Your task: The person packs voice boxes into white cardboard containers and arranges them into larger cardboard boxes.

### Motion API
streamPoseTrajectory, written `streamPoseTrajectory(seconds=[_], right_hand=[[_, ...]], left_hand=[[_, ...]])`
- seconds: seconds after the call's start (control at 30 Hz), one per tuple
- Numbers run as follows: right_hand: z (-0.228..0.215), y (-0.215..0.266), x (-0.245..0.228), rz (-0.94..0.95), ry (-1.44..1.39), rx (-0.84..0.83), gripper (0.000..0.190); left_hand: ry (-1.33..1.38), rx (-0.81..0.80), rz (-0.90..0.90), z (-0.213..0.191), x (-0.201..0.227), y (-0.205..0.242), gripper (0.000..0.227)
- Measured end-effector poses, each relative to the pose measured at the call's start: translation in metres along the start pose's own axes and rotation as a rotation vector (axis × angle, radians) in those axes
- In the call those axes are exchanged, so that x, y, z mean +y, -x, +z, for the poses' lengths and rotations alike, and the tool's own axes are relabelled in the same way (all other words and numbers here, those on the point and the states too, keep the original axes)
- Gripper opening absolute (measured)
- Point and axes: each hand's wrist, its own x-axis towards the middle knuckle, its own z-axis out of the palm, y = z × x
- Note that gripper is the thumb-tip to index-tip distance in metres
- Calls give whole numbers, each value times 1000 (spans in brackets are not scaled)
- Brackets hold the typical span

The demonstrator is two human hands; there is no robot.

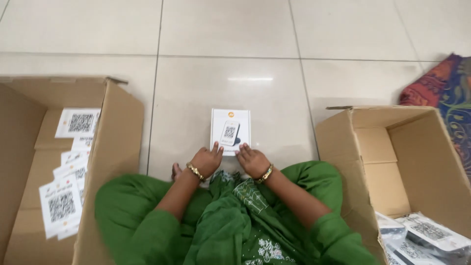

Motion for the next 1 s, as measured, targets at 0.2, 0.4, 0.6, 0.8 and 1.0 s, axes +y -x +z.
streamPoseTrajectory(seconds=[0.2, 0.4, 0.6, 0.8, 1.0], right_hand=[[-31, -1, 2, -43, 1, -44, 41], [-37, -25, 12, -121, 80, -71, 60], [-7, -14, 19, -120, -15, -40, 59], [-8, -19, 26, -160, -23, 76, 53], [-9, -21, 28, -164, -10, 85, 49]], left_hand=[[2, 6, -34, -19, 4, 7, 31], [-38, 228, 42, -55, -6, -13, 47], [175, 132, 27, -24, -8, -15, 50], [227, 115, 24, -22, -7, -16, 48], [246, 204, 4, -18, -8, -16, 43]])
